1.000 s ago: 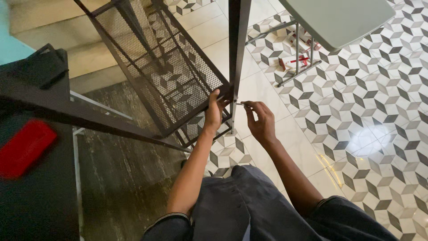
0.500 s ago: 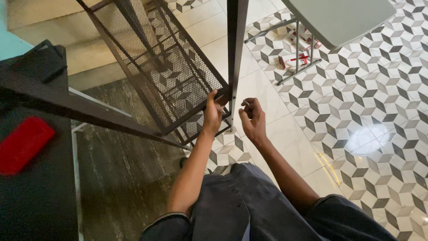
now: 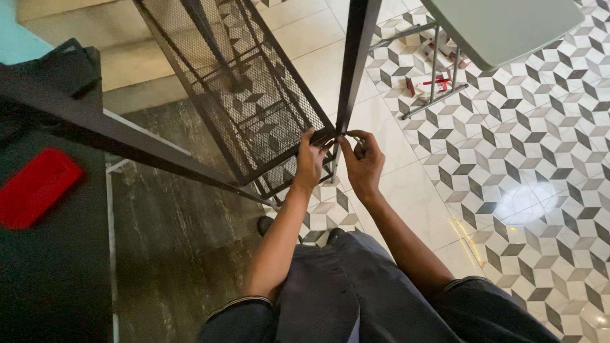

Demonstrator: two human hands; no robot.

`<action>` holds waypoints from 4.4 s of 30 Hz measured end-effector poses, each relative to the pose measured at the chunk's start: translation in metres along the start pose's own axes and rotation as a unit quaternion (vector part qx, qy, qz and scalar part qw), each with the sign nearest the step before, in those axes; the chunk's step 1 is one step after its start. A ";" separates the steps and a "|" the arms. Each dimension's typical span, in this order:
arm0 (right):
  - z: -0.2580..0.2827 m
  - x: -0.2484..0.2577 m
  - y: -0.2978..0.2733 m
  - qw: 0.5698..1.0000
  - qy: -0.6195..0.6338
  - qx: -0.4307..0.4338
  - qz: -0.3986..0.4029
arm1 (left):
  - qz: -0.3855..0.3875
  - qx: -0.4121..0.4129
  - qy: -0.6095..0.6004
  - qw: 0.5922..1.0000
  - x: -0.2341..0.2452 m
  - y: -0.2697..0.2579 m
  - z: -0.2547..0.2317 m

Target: The person assembles a black metal mesh shelving unit by hand. They repeatedly pick up small fasteners from a red tray, align the mesh shelves with the vertical frame, and tighten the fasteners to secure the shelves in place.

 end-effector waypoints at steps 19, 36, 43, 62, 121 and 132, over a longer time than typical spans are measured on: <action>0.000 -0.002 -0.002 0.999 0.003 0.038 -0.026 | -0.053 0.077 -0.015 0.996 0.015 0.001 0.007; 0.000 0.004 -0.003 0.999 -0.006 0.041 -0.013 | -0.064 0.075 -0.025 0.995 -0.009 -0.017 0.002; -0.002 0.006 -0.001 0.999 -0.007 0.053 0.006 | -0.052 0.054 -0.018 0.997 -0.008 -0.018 0.007; -0.006 0.020 -0.010 0.998 0.036 0.004 0.050 | -0.093 0.048 0.054 0.993 -0.023 -0.030 0.009; 0.088 -0.186 -0.314 0.933 -0.055 -0.032 0.354 | -0.260 -0.070 0.279 0.922 0.216 -0.386 -0.156; 0.124 -0.274 -0.343 0.887 -0.041 0.020 0.459 | -0.367 -0.152 0.241 0.886 0.285 -0.436 -0.197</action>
Point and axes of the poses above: each hand's wrist, its own y-axis towards the middle knuckle, its own x-axis out of the back of the hand, z = x × y, the point moved 2 cm from there along y, towards the middle knuckle, and after that the axes turned 5 degrees about x, right-handed, at the moved point
